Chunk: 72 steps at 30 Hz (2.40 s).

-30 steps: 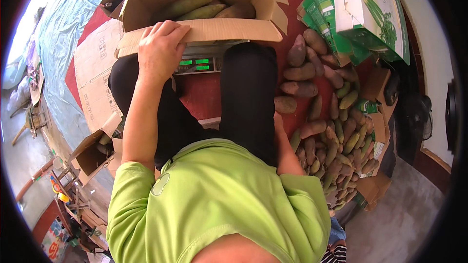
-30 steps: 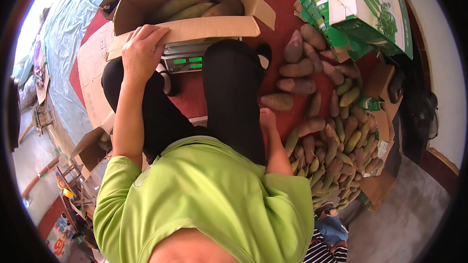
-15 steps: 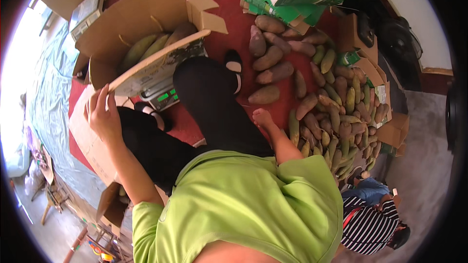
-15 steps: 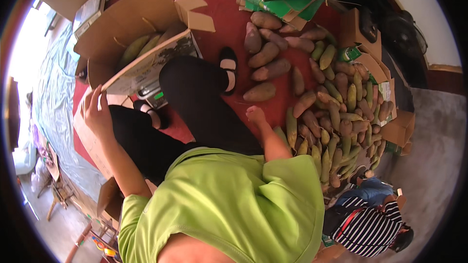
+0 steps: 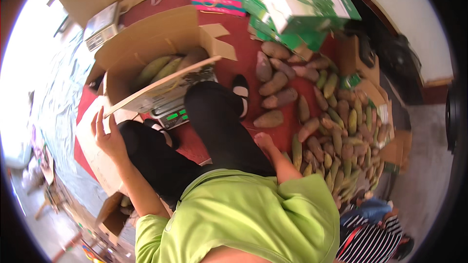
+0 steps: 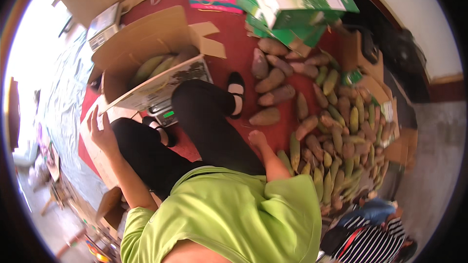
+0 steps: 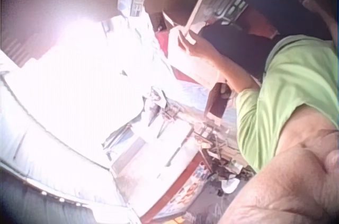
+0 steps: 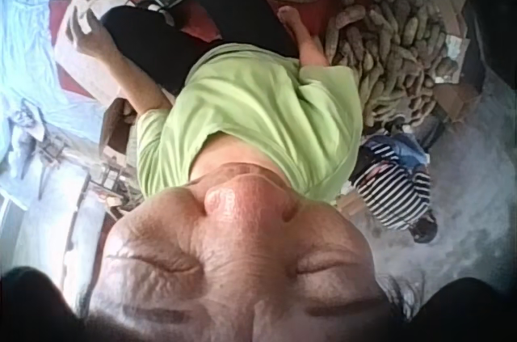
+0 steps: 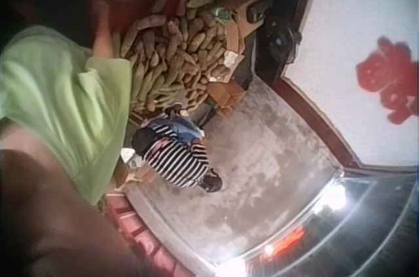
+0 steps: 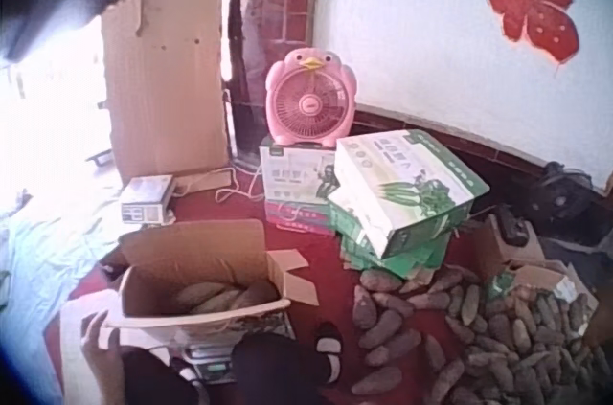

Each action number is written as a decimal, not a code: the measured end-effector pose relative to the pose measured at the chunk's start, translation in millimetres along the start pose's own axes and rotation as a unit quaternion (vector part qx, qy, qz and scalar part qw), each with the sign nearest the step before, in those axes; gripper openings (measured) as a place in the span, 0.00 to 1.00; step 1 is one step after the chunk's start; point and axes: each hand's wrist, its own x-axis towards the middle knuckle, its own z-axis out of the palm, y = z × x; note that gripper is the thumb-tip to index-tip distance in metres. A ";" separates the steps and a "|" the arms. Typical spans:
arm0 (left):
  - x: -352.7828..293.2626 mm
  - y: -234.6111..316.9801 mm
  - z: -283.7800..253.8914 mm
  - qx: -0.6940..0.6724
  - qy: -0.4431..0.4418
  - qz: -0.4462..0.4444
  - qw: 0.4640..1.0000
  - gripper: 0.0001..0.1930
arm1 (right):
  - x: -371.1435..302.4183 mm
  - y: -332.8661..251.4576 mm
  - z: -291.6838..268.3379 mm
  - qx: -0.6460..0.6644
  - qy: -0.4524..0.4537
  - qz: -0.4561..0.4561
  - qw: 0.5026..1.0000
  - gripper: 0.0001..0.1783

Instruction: Selecting sweet potatoes from a pile on the floor, placing them into cardboard boxes, and weighing the boxes on a digital scale.

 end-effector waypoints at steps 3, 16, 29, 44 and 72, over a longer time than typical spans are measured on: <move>-10.2 -7.5 -15.0 -0.015 0.024 -0.099 0.995 0.15 | 12.2 4.6 -6.0 -0.297 -0.049 -0.149 0.942 0.15; -247.6 -104.1 -14.2 0.234 -0.454 -0.260 0.820 0.15 | 25.1 -104.6 58.3 -0.297 -0.333 -0.317 0.837 0.16; -327.1 -179.6 -47.5 0.219 -0.117 -0.403 0.881 0.37 | 20.1 -114.3 75.9 -0.325 -0.370 -0.326 0.807 0.15; -243.4 -140.9 -140.0 0.338 -0.156 -0.358 0.856 0.32 | 14.3 -114.3 120.3 -0.320 -0.404 -0.352 0.781 0.15; -398.5 -125.0 -266.2 0.323 -0.390 -0.128 0.853 0.09 | -4.7 -101.0 144.3 -0.300 -0.381 -0.354 0.800 0.13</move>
